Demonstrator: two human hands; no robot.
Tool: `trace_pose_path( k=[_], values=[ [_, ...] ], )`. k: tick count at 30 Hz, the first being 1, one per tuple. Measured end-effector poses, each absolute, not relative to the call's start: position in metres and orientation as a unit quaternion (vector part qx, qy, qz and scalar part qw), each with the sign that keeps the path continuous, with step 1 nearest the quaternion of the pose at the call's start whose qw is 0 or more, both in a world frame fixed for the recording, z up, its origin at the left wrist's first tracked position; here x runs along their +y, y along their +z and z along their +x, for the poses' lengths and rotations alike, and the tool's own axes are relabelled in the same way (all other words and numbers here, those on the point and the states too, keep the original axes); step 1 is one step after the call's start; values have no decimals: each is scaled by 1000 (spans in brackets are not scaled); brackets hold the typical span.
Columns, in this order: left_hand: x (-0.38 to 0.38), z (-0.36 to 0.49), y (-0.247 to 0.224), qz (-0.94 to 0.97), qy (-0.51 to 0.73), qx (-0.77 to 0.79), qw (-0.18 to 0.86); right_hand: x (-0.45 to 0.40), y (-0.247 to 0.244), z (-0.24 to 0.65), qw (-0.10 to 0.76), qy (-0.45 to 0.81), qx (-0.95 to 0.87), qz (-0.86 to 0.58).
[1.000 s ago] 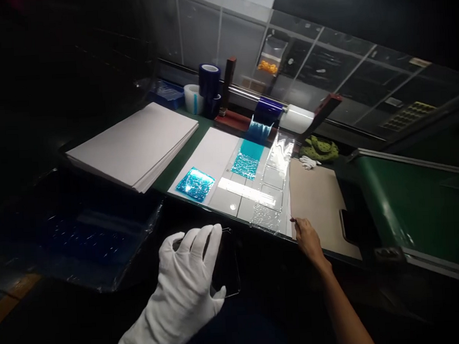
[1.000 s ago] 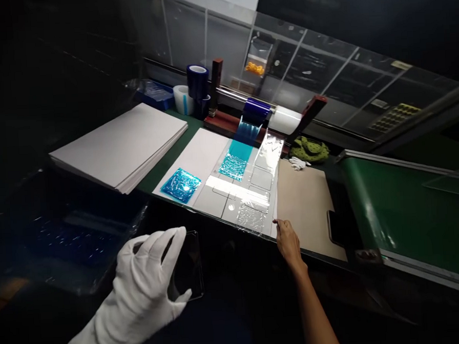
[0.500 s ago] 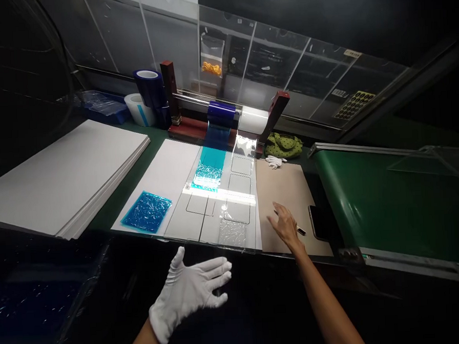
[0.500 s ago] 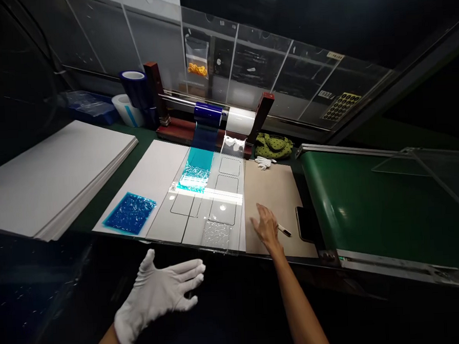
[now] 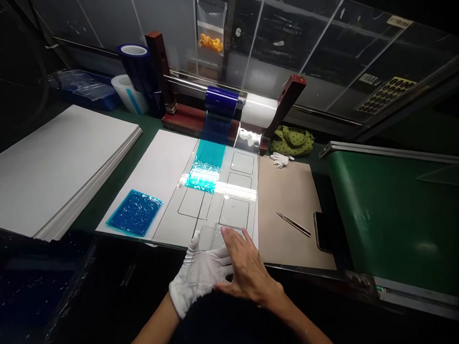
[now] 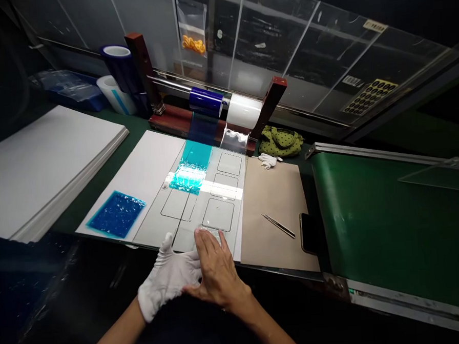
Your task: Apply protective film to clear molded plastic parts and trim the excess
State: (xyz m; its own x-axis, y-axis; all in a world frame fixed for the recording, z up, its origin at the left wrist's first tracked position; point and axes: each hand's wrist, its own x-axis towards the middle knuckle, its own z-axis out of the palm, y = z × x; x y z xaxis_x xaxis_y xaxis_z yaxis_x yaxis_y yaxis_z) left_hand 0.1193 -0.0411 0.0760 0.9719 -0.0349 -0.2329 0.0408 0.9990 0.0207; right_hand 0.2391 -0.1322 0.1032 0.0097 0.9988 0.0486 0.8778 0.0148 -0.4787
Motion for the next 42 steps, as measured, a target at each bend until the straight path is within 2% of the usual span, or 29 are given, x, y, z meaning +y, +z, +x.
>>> trace_pose_path(
  k=[6, 10, 15, 31, 34, 36, 39, 42],
  values=[
    [-36, 117, 62, 17, -16, 149, 989, -118, 80, 274, 164, 92, -664, -724],
    [-42, 85, 35, -57, -20, 179, 982, -97, 51, 317, 102, 32, -635, -765],
    [-50, 57, 15, -133, 9, 196, 972, -79, 24, 342, 37, 34, -655, -754],
    [-39, 68, 22, -109, 26, 223, 968, -71, 0, 346, 28, 79, -672, -736],
    [-28, 74, 31, -41, 19, 259, 965, -72, 10, 347, 41, 81, -659, -747],
    [-11, 82, 41, 111, 16, 333, 936, -78, 18, 347, 65, 72, -641, -761],
    [37, 104, 49, 373, 55, 445, 812, -93, 24, 345, 116, 60, -613, -779],
    [107, 143, 45, 479, 131, 494, 714, -114, 20, 336, 167, 74, -596, -782]
  ],
)
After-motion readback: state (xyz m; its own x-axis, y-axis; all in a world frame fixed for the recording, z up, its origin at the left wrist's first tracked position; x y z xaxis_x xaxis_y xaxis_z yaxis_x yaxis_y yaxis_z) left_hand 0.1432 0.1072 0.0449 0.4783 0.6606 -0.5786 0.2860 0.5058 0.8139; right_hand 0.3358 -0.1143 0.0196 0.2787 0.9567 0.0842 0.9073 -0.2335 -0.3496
